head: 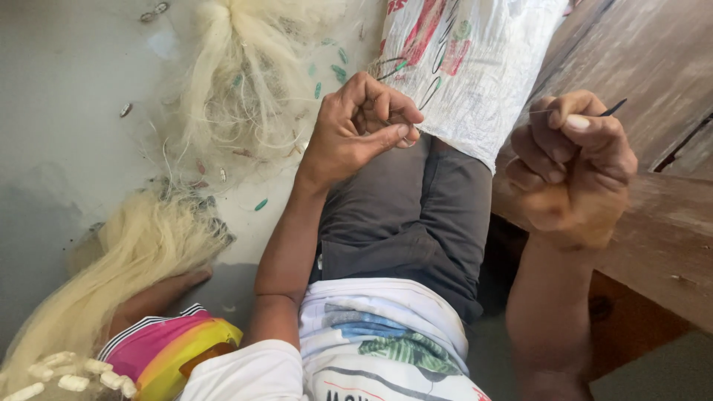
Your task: Attaching small metal rings to the mesh of a fishing net by hand.
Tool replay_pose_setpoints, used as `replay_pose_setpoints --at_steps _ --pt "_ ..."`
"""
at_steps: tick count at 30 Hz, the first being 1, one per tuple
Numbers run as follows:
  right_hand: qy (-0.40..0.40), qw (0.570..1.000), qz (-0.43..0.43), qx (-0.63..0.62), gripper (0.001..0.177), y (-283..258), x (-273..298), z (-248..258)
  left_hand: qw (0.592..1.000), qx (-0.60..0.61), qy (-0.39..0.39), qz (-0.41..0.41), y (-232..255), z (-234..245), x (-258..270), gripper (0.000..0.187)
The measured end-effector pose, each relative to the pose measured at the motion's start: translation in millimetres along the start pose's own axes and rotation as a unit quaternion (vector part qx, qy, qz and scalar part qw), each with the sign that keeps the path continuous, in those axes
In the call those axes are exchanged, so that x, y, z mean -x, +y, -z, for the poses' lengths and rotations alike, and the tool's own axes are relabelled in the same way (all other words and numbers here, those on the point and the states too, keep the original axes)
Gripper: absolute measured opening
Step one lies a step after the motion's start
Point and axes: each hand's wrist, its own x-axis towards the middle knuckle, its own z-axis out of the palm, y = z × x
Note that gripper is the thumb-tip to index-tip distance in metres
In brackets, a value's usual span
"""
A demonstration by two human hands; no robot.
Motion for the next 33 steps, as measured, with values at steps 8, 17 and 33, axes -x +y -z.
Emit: replay_pose_setpoints --at_steps 8,17,33 --pt "-0.015 0.998 -0.011 -0.056 0.014 1.9 -7.9 1.1 1.000 -0.012 -0.008 -0.008 -0.9 1.8 1.3 0.029" --pt "0.002 0.999 -0.016 -0.039 0.012 3.6 -5.8 3.8 0.998 0.040 -0.023 0.048 -0.4 3.2 2.8 0.027" --pt "-0.067 0.992 -0.057 -0.091 0.019 0.7 -20.4 10.6 0.999 0.007 -0.026 0.045 1.5 -2.2 -4.6 0.034"
